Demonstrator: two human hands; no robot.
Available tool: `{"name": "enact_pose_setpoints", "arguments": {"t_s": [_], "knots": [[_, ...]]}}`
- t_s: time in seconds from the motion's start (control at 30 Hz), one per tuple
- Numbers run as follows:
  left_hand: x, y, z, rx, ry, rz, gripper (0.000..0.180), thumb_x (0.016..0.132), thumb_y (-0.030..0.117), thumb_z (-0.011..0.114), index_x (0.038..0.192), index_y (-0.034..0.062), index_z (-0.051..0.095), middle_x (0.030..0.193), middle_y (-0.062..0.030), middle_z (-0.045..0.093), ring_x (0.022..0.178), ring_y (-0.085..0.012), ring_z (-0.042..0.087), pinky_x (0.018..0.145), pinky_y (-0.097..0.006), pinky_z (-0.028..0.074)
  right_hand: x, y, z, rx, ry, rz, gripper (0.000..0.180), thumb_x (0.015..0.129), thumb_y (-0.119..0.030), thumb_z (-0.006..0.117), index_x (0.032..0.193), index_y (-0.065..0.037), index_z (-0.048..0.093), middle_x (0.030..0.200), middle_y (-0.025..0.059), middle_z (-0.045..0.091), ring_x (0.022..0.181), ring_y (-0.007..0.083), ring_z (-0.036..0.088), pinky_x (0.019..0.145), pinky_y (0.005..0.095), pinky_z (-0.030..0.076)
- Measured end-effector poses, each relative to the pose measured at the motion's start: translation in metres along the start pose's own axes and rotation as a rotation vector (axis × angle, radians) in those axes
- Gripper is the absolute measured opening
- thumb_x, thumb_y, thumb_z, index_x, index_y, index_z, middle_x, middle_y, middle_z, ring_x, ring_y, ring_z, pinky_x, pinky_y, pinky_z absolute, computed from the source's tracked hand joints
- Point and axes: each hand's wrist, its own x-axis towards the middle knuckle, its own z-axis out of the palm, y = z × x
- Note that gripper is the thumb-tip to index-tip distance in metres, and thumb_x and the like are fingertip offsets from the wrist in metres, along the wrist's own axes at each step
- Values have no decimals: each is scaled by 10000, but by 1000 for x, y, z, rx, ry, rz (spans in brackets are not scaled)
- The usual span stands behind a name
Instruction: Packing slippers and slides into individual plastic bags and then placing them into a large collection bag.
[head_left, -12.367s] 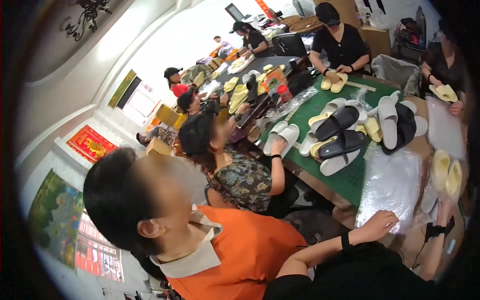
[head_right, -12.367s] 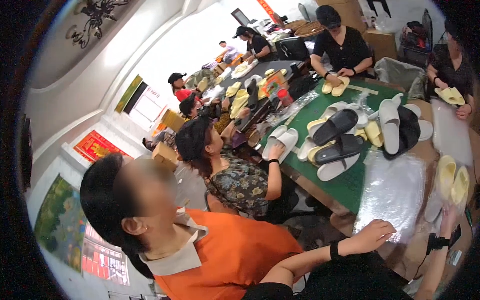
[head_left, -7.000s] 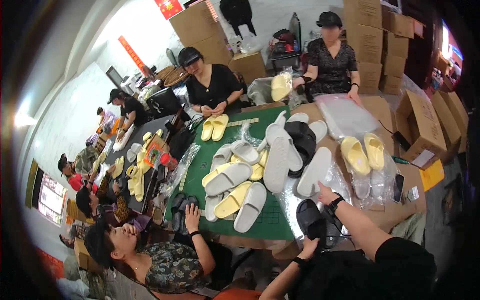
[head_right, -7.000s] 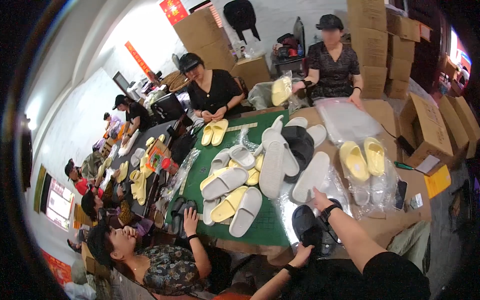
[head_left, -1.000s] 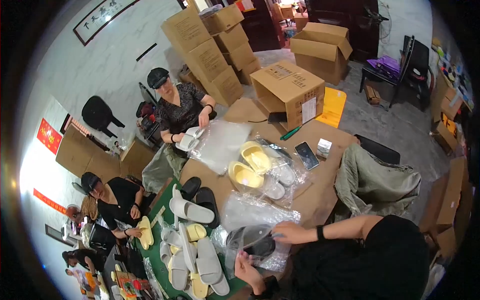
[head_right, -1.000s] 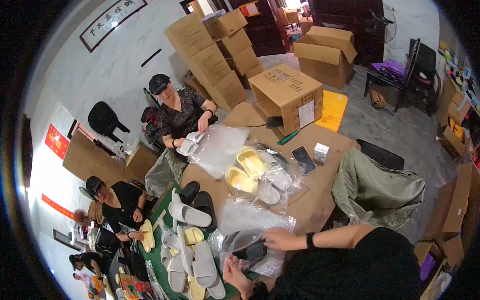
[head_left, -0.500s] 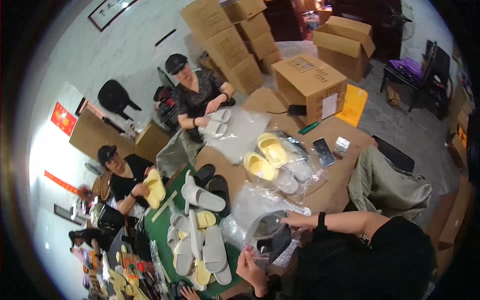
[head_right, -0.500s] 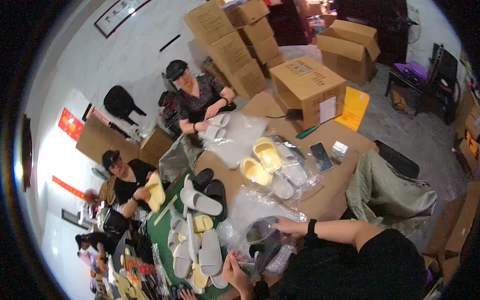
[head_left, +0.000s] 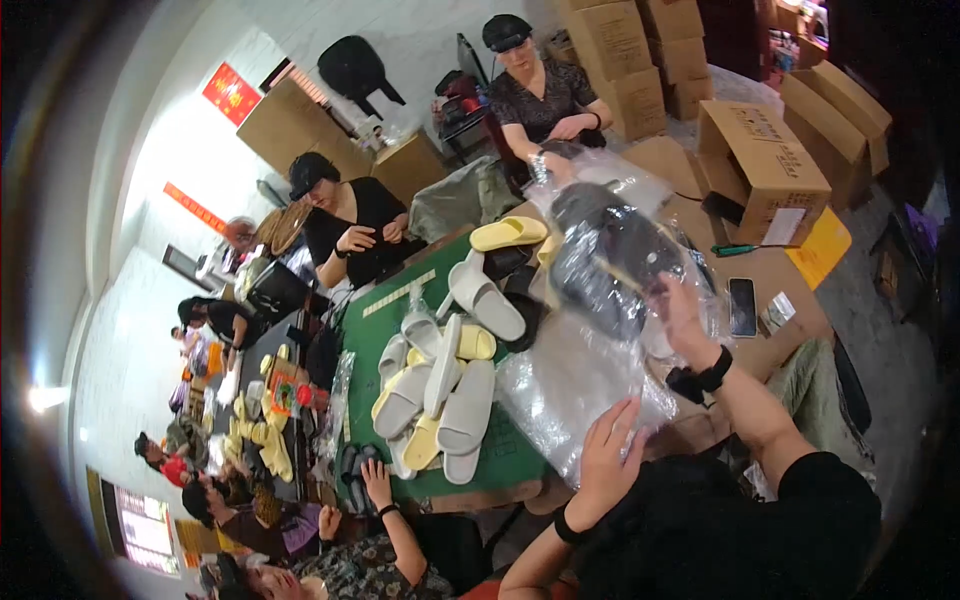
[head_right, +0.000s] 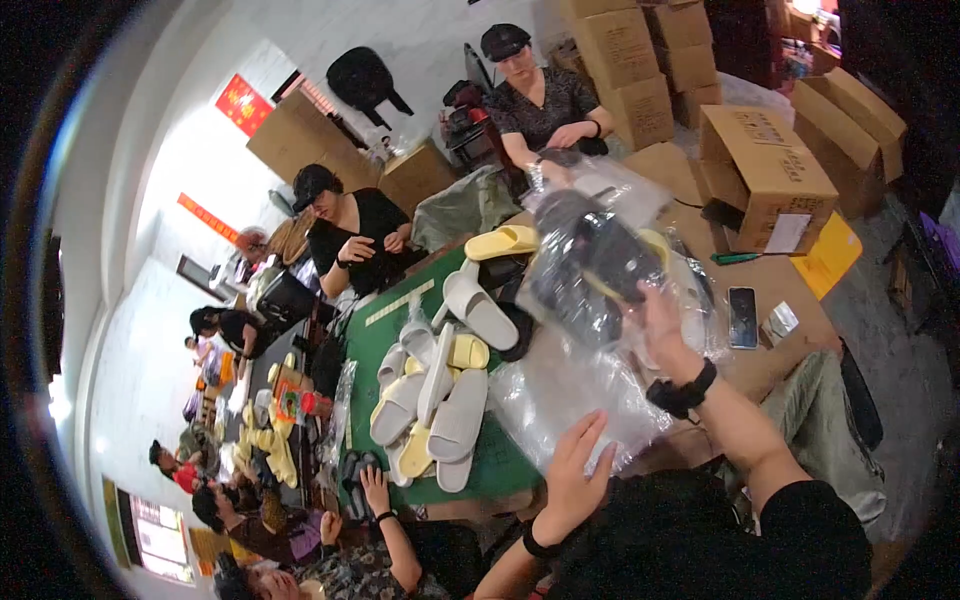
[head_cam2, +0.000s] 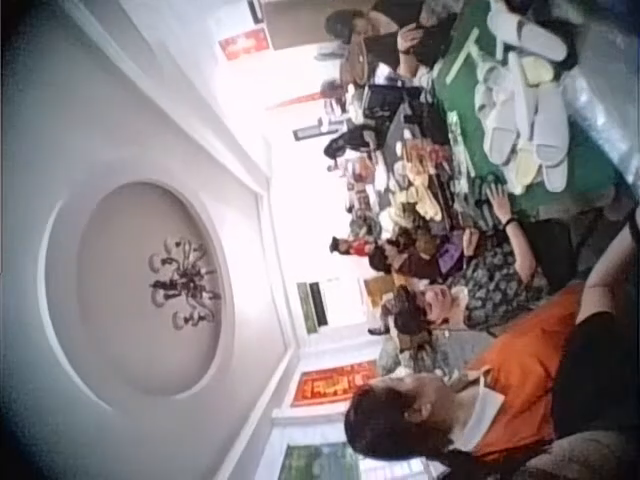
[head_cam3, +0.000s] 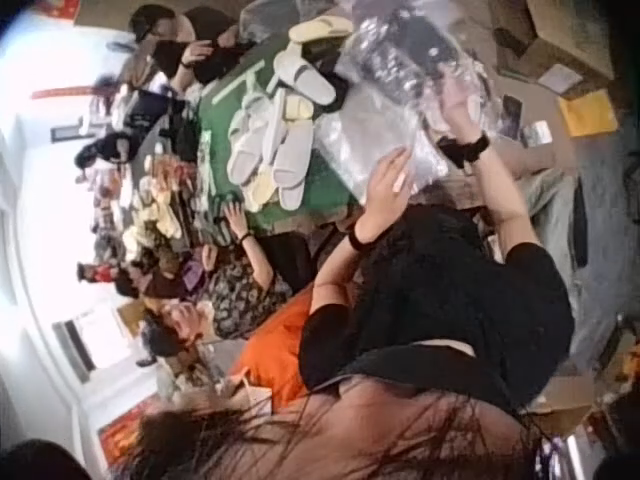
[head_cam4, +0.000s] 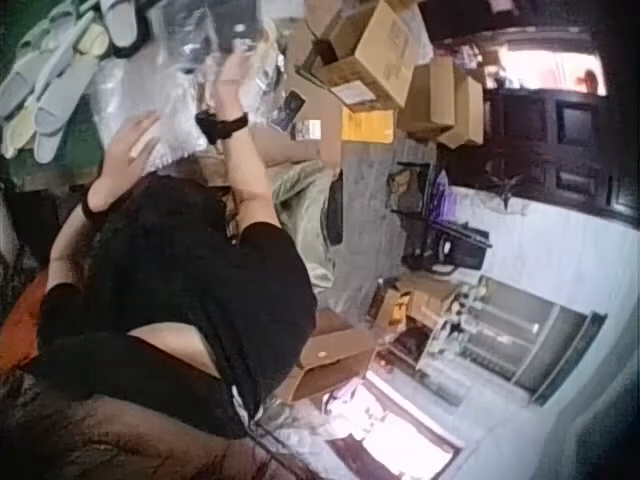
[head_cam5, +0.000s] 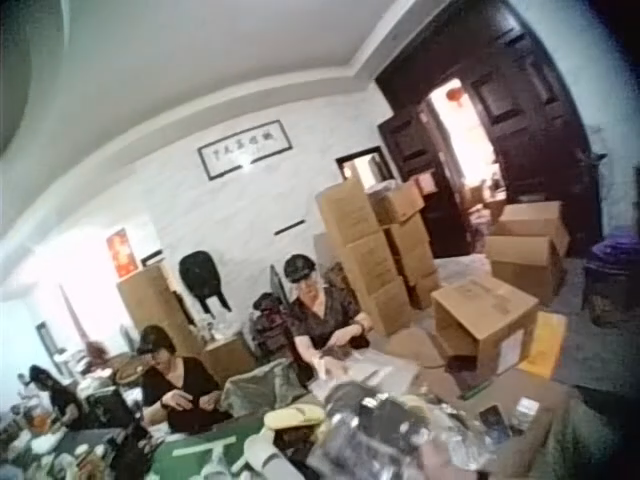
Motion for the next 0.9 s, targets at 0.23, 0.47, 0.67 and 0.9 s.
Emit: {"name": "enact_pose_setpoints", "arguments": {"t_s": [0.23, 0.47, 0.67, 0.9], "knots": [[-26, -30, 14, -120, -266, -58, 167, 815, 86, 571, 962, 32, 627, 942, -126, 621, 879, -293, 577, 778, -355, 452, 81, 25, -69, -1039, 269, -333, 390, 735, -325, 616, 891, 32, 619, 898, 152, 620, 798, 284, 585, 725, 374, 454], [-43, -37, 19, -109, -424, -327, 174, 844, 114, 538, 966, 41, 639, 942, -125, 629, 870, -262, 603, 767, -315, 465, 77, 59, -86, -51, 156, 163, 417, 704, -275, 632, 933, 72, 601, 835, 152, 627, 718, 259, 592, 660, 367, 450], [-40, -39, 25, -202, -439, -347, 165, 853, 98, 545, 965, 21, 638, 927, -141, 633, 864, -232, 610, 762, -285, 462, 74, 61, -57, -420, 188, -103, 427, 687, -124, 616, 1077, -8, 488, 815, 123, 566, 676, 162, 538, 600, 284, 444], [-46, -51, 25, -194, -453, -410, 166, 861, 94, 547, 971, 8, 636, 919, -139, 637, 853, -188, 603, 762, -276, 459, 95, 34, -103, -255, 179, -213, 434, 710, -63, 617, 1089, 60, 443, 977, 142, 569, 819, 188, 543, 719, 275, 446]]}}
